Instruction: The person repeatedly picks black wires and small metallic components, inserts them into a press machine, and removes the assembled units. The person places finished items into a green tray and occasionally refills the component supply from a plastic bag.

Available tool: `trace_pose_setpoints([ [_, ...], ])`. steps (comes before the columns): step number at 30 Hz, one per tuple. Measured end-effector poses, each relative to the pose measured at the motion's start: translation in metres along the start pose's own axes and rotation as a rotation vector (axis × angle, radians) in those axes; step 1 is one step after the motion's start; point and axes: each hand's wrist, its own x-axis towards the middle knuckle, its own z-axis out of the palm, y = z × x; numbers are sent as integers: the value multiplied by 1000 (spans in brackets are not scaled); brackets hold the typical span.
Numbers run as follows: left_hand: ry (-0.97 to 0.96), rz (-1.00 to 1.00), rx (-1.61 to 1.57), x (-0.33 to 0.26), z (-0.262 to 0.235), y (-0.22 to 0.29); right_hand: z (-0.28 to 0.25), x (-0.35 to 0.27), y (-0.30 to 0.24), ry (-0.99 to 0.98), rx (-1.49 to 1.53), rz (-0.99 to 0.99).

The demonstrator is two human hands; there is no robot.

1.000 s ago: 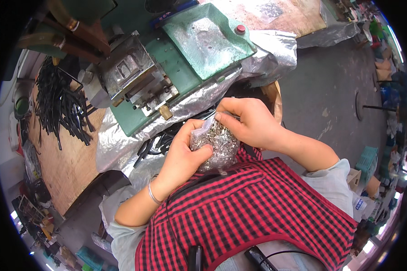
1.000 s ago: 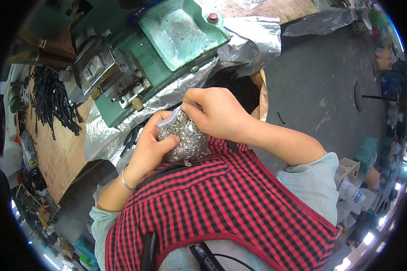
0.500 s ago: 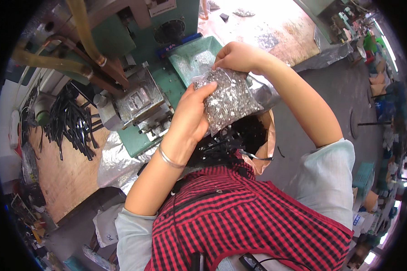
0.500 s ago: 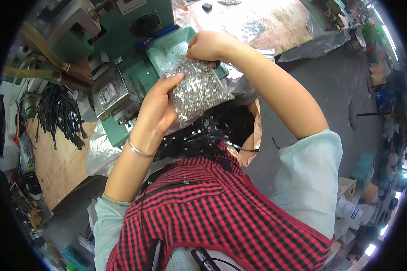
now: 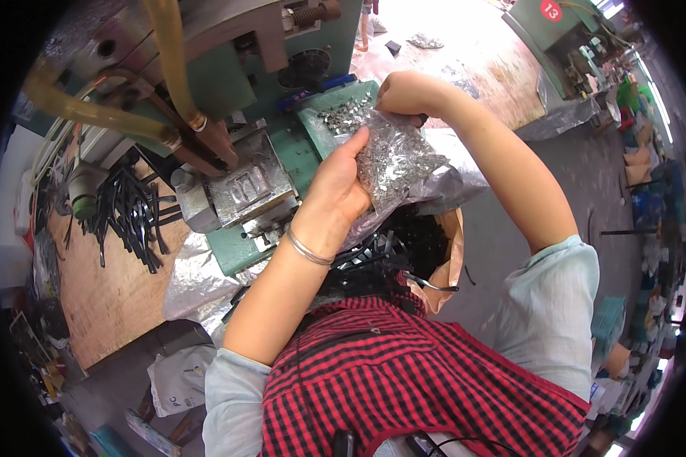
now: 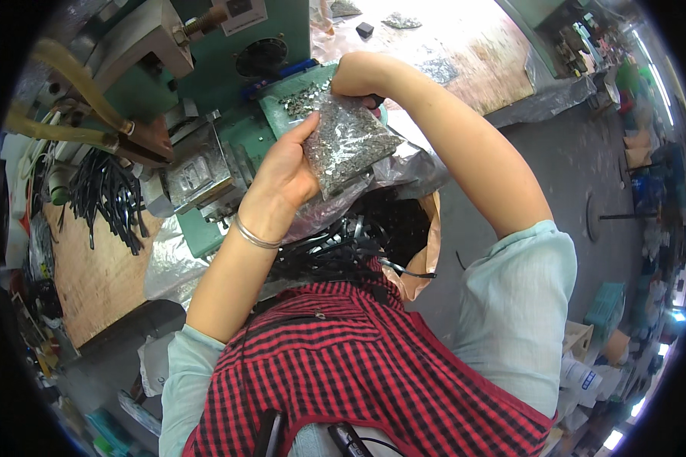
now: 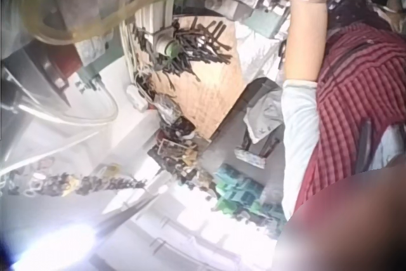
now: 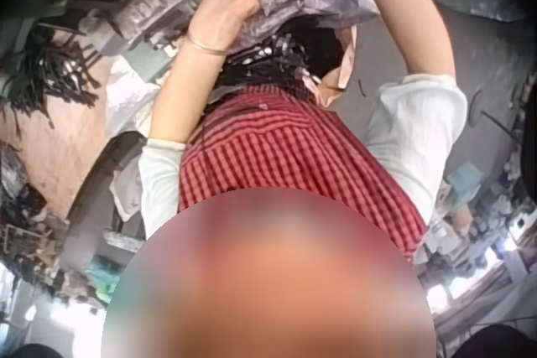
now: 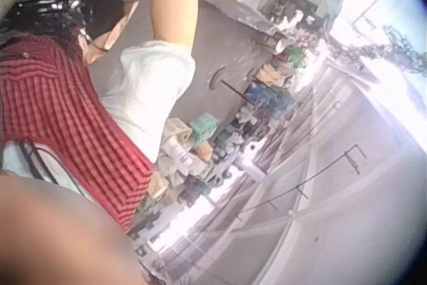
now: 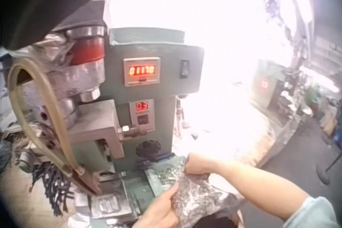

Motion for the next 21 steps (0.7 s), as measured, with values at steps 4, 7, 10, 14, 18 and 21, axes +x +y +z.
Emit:
trace_pose_setpoints([
  [4,47,13,3,-6,9,1,-1,-4,5,24,110,-20],
  [7,90,19,-1,-7,13,0,-2,-2,12,17,133,-44],
  [10,66,6,4,-7,15,-1,-1,0,19,13,192,-96],
  [14,29,0,-34,-4,16,-2,-3,-4,20,49,297,-134],
  [18,34,25,-12,6,12,1,1,2,24,118,408,-129],
  [21,68,41,-20,11,11,4,4,3,22,171,459,-129],
])
